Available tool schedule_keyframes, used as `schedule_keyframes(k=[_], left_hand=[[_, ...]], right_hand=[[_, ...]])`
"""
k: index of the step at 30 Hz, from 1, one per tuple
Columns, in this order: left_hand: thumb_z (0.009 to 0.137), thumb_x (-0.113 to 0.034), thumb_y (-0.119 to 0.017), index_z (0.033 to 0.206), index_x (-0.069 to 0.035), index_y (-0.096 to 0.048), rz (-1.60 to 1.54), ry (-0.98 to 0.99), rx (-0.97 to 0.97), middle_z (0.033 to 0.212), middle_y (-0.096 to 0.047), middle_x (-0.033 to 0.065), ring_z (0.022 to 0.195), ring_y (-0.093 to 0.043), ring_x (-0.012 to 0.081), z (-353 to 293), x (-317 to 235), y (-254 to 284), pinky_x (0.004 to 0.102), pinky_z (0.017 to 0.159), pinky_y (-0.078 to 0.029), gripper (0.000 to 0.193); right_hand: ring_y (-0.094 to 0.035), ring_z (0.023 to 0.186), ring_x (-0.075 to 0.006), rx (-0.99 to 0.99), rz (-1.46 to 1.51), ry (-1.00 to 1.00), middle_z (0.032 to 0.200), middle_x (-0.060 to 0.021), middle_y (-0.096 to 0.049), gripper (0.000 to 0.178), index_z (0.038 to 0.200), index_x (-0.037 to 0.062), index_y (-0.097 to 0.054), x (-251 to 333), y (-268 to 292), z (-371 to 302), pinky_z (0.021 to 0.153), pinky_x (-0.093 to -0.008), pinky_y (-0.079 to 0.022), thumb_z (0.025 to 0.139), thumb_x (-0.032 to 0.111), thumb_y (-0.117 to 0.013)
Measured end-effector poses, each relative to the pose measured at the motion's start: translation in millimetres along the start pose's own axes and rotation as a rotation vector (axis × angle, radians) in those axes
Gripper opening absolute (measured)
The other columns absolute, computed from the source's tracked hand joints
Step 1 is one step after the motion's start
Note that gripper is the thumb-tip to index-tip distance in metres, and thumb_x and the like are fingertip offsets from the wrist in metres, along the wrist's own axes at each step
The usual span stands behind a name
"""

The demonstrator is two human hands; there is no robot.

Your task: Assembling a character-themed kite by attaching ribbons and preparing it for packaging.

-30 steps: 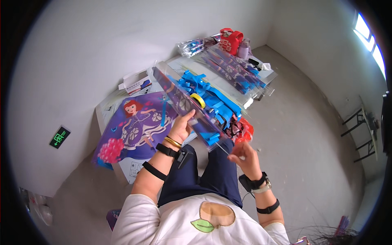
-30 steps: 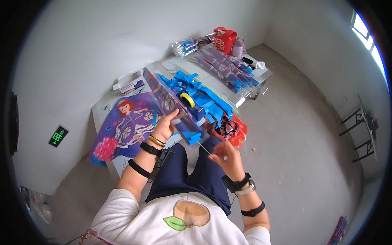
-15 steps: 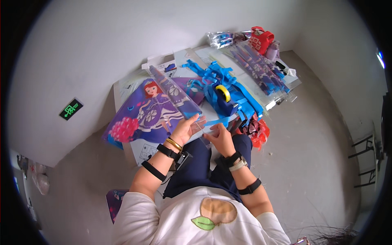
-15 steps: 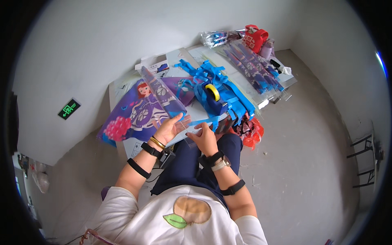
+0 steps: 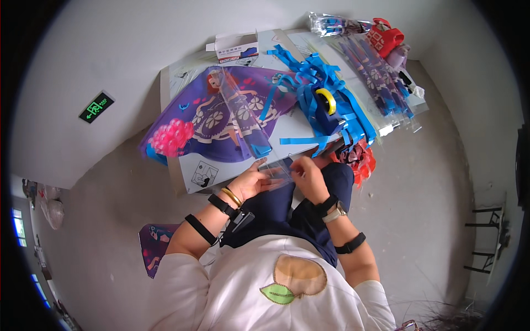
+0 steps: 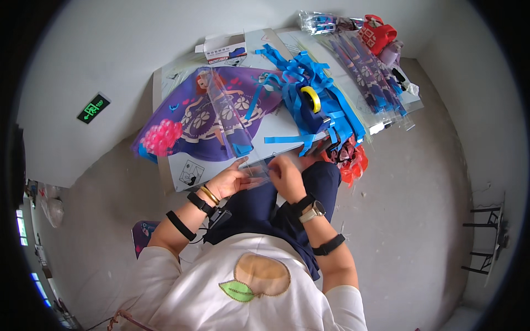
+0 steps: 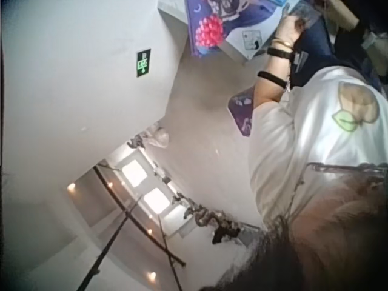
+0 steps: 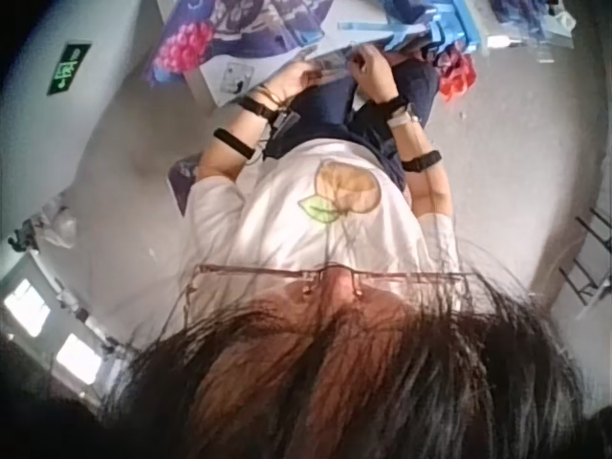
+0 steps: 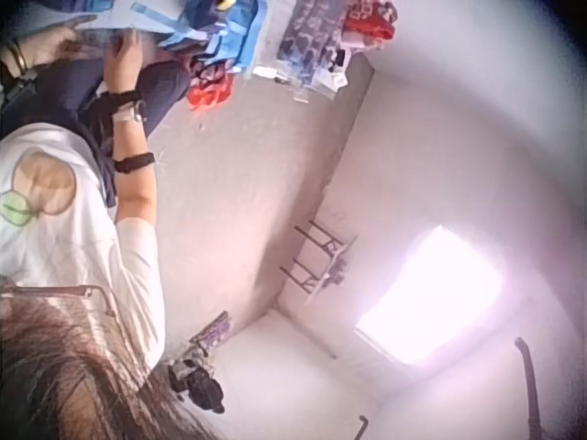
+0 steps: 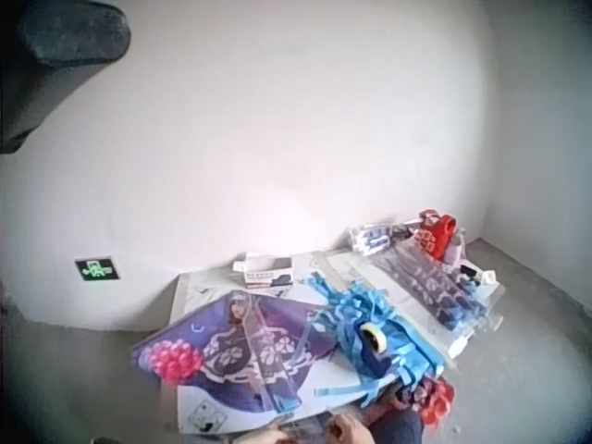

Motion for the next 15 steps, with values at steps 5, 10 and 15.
schedule_keyframes(k=[5, 10, 15], left_hand=[[0.098, 0.003, -0.043, 0.156, -0.019, -0.009, 0.079, 0.001, -0.07, 0.129, -0.057, 0.02, 0.106, -0.066, 0.0306, 0.4, -0.2, 8.2, 0.0423, 0.091, -0.057, 0.071], [0.102, -0.002, -0.043, 0.156, -0.025, -0.012, 0.186, 0.016, -0.11, 0.121, -0.059, 0.0147, 0.099, -0.067, 0.0247, -0.6, -6.4, 15.6, 0.0406, 0.087, -0.058, 0.067], [0.098, 0.003, -0.047, 0.156, -0.021, -0.012, 0.17, -0.034, -0.143, 0.125, -0.058, 0.0175, 0.104, -0.067, 0.0273, -3.0, -17.3, 18.0, 0.0421, 0.089, -0.058, 0.072]], right_hand=[[-0.061, 0.096, -0.0291, 0.352, -0.194, 0.299, 0.095, -0.0103, -0.063, 0.022, 0.1, 0.0077, -0.063, 56.9, -47.9, 0.0, 0.085, -0.0402, -0.049, 0.08, 0.011, -0.072], [-0.06, 0.098, -0.0284, 0.428, -0.367, 0.403, 0.097, -0.0082, -0.062, 0.028, 0.103, 0.0075, -0.062, 61.4, -77.0, 1.3, 0.09, -0.0384, -0.049, 0.078, 0.014, -0.074], [-0.062, 0.1, -0.0276, 0.38, -0.404, 0.501, 0.098, -0.0088, -0.064, 0.027, 0.104, 0.0069, -0.064, 69.8, -77.2, -2.5, 0.088, -0.0382, -0.051, 0.078, 0.012, -0.071]])
Point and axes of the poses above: each hand's wrist, its own z-axis towards the middle knuckle, its own y-axis out of the back of the hand, x = y × z, the point moved 10 cm from there along z, towards the middle knuckle
